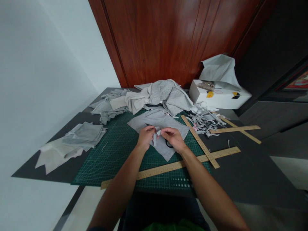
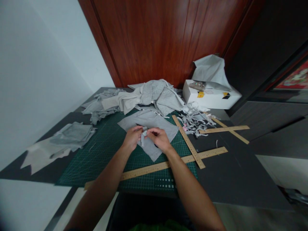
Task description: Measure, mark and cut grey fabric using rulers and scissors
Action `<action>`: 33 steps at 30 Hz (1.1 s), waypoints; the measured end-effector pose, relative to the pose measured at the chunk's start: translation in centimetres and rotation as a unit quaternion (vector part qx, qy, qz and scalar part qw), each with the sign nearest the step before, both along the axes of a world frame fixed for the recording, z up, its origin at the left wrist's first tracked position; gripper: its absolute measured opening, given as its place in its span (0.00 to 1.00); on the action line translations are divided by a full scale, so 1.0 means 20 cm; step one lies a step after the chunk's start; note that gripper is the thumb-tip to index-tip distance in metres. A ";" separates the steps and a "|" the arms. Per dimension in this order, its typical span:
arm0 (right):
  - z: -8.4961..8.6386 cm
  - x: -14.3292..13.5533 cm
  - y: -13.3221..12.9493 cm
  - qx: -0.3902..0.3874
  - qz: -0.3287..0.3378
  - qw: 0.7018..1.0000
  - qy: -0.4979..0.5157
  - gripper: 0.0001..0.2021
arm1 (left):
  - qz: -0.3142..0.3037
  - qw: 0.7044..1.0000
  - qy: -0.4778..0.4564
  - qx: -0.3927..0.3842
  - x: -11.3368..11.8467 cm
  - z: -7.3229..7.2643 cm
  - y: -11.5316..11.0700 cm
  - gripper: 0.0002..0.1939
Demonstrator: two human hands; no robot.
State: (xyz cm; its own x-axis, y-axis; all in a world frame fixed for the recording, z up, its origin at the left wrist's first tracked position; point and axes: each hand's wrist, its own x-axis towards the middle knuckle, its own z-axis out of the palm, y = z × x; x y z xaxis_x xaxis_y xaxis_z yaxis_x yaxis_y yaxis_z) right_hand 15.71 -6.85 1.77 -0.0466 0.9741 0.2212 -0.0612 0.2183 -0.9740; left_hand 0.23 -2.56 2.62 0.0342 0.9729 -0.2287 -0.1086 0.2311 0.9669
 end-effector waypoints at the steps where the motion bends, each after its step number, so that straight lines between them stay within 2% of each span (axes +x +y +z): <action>1: -0.01 0.00 0.00 0.009 0.003 1.000 -0.025 0.14 | 0.011 1.000 -0.007 -0.012 0.00 0.00 0.00 0.19; 7: -0.04 0.01 0.01 0.060 0.014 0.987 -0.149 0.11 | 0.004 0.999 -0.039 -0.026 0.00 0.01 0.01 0.17; 10: -0.05 -0.01 0.02 0.046 -0.003 0.990 -0.135 0.13 | -0.016 0.999 -0.033 -0.004 0.00 0.00 0.00 0.18; 14: -0.07 -0.03 0.04 0.003 -0.075 0.994 -0.079 0.16 | -0.031 0.999 -0.010 0.040 -0.01 0.00 0.00 0.19; 19: -0.08 -0.01 0.05 0.021 -0.098 0.989 -0.112 0.18 | -0.041 0.996 0.008 0.073 -0.01 0.01 0.00 0.18; 21: -0.07 0.00 0.05 0.025 -0.085 0.988 -0.125 0.17 | -0.043 0.996 0.003 0.078 -0.01 0.01 0.00 0.18; 25: -0.04 0.01 0.04 0.007 -0.007 0.992 -0.129 0.14 | -0.035 0.996 -0.007 0.086 0.00 0.01 0.00 0.16; 27: -0.04 0.01 0.03 -0.013 0.010 0.992 -0.124 0.12 | -0.026 0.996 -0.015 0.089 0.00 0.01 0.00 0.14; 30: -0.05 0.01 0.04 -0.038 0.004 0.994 -0.105 0.12 | -0.008 0.996 -0.040 0.080 0.00 0.01 0.01 0.13; 33: -0.05 0.01 0.04 -0.026 -0.023 0.997 -0.075 0.12 | 0.013 0.997 -0.041 0.069 0.00 0.01 0.00 0.12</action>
State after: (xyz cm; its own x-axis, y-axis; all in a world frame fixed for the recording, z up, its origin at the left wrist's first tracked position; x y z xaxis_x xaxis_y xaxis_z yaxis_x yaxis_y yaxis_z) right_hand 15.92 -6.03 0.71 -0.0296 0.9861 0.1637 0.0940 0.1658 -0.9817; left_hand 0.29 -2.47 2.85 0.0215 0.9957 -0.0906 -0.1918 0.0930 0.9770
